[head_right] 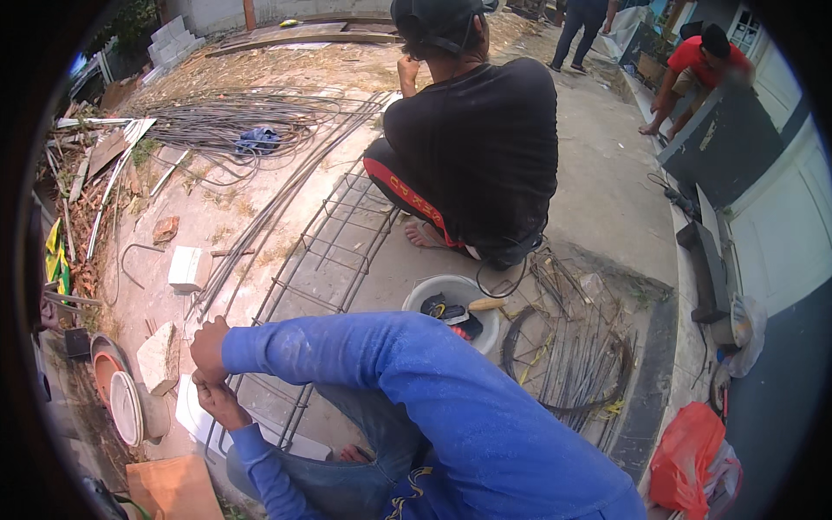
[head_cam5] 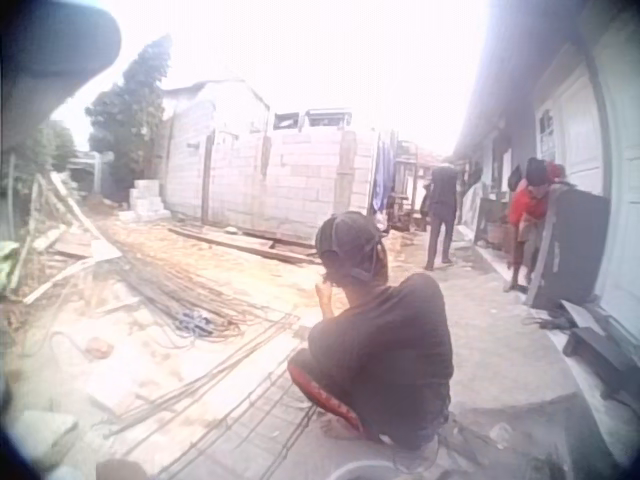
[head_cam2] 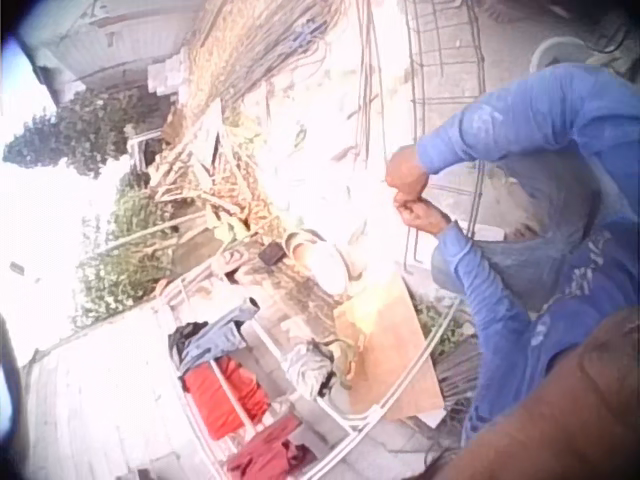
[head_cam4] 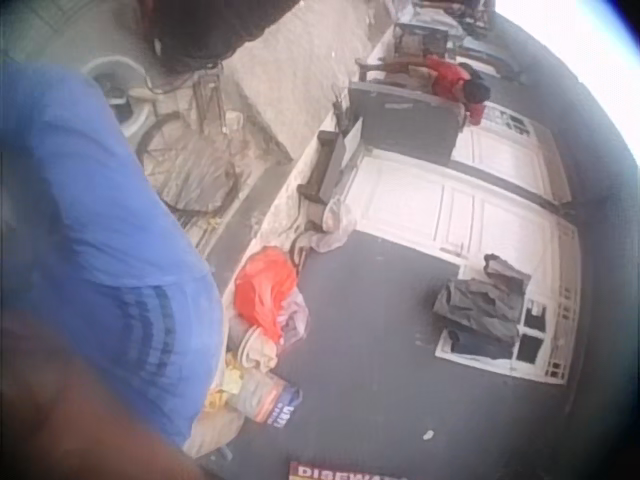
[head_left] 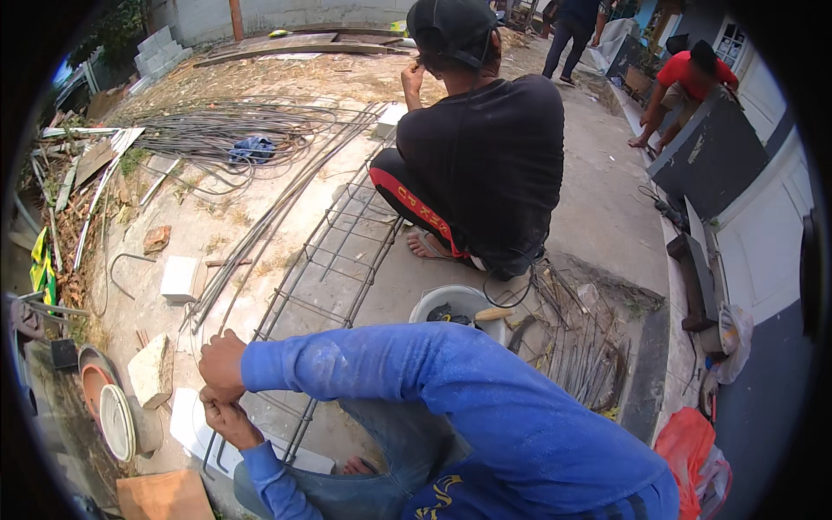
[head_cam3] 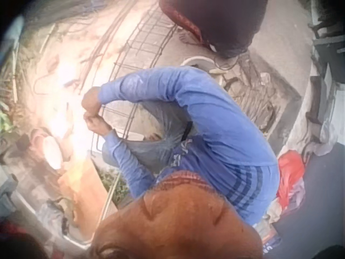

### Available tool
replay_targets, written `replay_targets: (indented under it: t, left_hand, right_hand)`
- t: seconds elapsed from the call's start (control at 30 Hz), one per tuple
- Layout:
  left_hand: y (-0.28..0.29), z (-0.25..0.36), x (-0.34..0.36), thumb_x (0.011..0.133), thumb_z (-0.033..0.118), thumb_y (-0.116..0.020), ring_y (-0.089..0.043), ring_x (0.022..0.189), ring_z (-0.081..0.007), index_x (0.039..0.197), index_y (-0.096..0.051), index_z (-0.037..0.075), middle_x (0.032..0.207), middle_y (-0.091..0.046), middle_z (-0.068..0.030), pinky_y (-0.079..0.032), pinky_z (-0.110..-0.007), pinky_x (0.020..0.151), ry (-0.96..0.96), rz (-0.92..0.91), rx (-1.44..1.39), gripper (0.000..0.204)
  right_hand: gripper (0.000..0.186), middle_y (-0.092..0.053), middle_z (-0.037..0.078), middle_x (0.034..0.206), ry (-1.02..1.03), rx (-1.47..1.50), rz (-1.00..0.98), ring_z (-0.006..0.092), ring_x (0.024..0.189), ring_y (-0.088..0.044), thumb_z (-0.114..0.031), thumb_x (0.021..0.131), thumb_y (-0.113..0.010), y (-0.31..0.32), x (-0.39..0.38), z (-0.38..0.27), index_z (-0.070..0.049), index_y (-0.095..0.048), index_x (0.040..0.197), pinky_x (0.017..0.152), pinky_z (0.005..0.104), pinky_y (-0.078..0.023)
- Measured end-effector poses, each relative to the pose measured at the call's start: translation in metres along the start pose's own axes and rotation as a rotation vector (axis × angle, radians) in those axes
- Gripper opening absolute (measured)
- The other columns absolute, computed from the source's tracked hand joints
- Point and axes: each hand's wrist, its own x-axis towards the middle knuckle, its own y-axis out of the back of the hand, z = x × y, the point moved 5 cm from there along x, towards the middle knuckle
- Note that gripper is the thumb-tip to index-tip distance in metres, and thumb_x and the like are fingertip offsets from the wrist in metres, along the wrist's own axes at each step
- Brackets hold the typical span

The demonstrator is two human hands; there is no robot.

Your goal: The person constructs a rebar cage by positioning metal bars and securing the intersections with wire using pliers.

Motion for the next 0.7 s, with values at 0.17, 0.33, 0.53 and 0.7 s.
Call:
replay_targets:
  t: [0.17,0.33,0.53,0.7]
  left_hand:
    - [-0.009,0.015,0.004,0.108,0.025,-0.050,-0.059,0.086,-0.0095,0.120,-0.059,-0.001,0.100,-0.061,-0.0035,-0.050,-0.025,0.077,-0.048,0.088,0.056,0.029]
    - [0.000,0.026,0.001,0.108,0.037,-0.050,-0.041,0.056,-0.0024,0.124,-0.062,0.005,0.061,-0.049,0.0043,-0.029,-0.019,0.053,0.130,0.220,0.171,0.038]
    - [-0.028,0.006,-0.004,0.105,0.041,-0.053,-0.060,0.074,-0.0088,0.125,-0.064,0.004,0.079,-0.070,-0.0024,-0.042,-0.025,0.070,0.226,-0.199,0.281,0.044]
    - [0.027,0.025,0.001,0.108,0.043,-0.043,-0.052,0.134,-0.0275,0.156,-0.035,0.004,0.153,-0.045,-0.0182,-0.046,-0.037,0.102,0.299,-0.106,0.135,0.062]
  right_hand:
    - [0.045,-0.072,0.025,0.095,-0.051,0.412,-0.072,0.0398,0.093,-0.071,-0.043,0.088,-0.065,-0.006,0.020,0.007,0.002,-0.074,0.095,0.084,0.0458,-0.054]
    - [0.053,-0.072,0.023,0.087,-0.232,0.984,-0.122,0.0377,0.077,-0.071,-0.050,0.092,-0.063,0.008,0.035,0.013,0.002,-0.072,0.095,0.075,0.0466,-0.054]
    - [0.063,-0.065,0.023,0.071,-0.144,0.792,0.235,0.0438,0.070,-0.066,-0.049,0.106,-0.037,0.005,0.060,0.023,0.002,-0.067,0.084,0.073,0.0513,-0.051]
    - [0.054,-0.069,0.029,0.084,-0.198,0.622,0.244,0.0486,0.084,-0.068,-0.042,0.106,-0.041,0.005,0.053,-0.020,0.002,-0.067,0.090,0.078,0.0557,-0.052]
